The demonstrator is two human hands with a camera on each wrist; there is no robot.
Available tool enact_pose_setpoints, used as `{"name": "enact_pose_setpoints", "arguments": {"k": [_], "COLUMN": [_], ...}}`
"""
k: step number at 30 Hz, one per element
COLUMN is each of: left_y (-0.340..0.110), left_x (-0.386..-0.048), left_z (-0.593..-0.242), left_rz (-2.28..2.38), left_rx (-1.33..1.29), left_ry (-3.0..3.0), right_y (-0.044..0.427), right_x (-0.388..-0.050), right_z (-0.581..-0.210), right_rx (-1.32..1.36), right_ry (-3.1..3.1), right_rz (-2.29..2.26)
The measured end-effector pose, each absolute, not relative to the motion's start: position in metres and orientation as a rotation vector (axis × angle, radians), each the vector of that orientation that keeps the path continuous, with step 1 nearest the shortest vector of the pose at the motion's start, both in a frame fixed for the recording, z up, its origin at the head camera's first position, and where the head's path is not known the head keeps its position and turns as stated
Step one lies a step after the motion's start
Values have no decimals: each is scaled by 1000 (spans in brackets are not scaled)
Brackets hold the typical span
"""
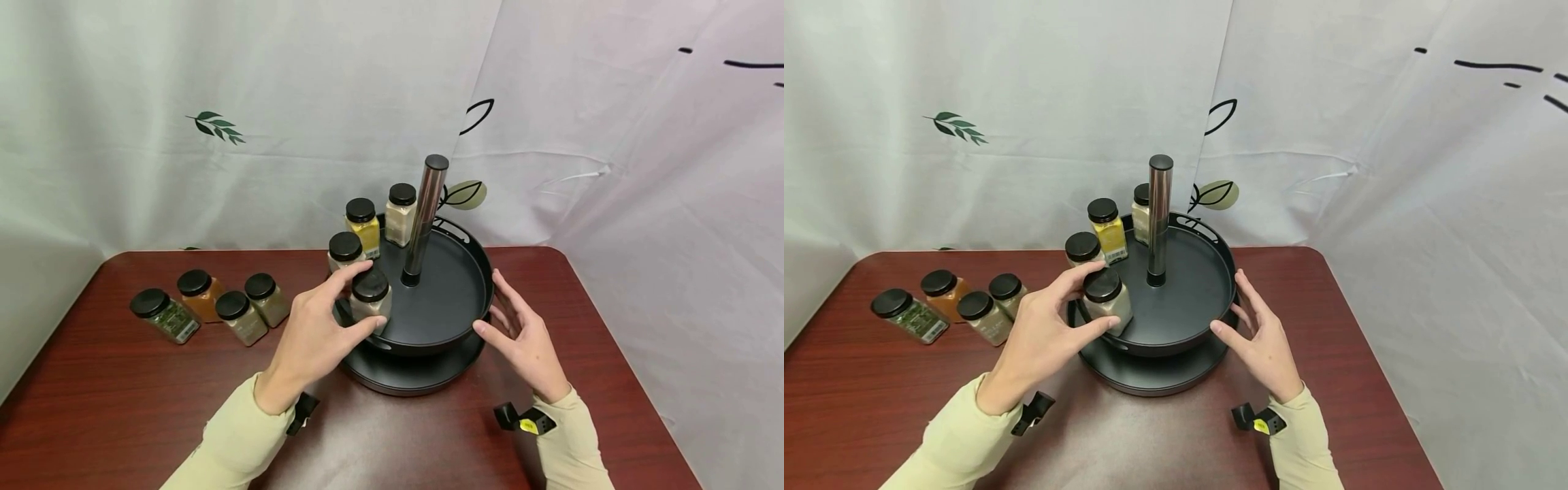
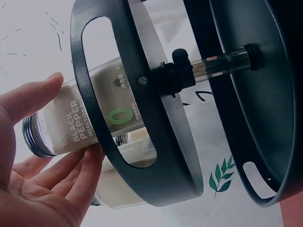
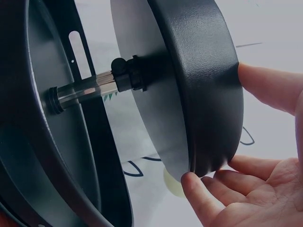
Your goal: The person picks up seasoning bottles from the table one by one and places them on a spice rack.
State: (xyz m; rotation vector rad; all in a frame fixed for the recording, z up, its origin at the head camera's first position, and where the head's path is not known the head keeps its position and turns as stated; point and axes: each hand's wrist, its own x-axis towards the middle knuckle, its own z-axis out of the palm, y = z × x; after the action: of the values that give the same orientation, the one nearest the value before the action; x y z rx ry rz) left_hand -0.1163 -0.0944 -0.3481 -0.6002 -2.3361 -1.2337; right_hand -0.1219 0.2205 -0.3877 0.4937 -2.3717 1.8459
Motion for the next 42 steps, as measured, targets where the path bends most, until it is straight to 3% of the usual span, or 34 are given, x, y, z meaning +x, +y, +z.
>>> {"name": "enact_pose_setpoints", "arguments": {"k": [22,42], "left_y": [-112,-179], "left_x": [-109,-90], "left_z": [-348,-357], "left_rz": [-1272,-1202], "left_rx": [-639,-307], "left_ry": [-2340,-2334], "right_y": [222,220], "right_x": [-123,-124], "right_z": [-389,-390], "right_rx": [526,533], "right_ry": [-2380,-2285], "right_rz": [1689,1833]}}
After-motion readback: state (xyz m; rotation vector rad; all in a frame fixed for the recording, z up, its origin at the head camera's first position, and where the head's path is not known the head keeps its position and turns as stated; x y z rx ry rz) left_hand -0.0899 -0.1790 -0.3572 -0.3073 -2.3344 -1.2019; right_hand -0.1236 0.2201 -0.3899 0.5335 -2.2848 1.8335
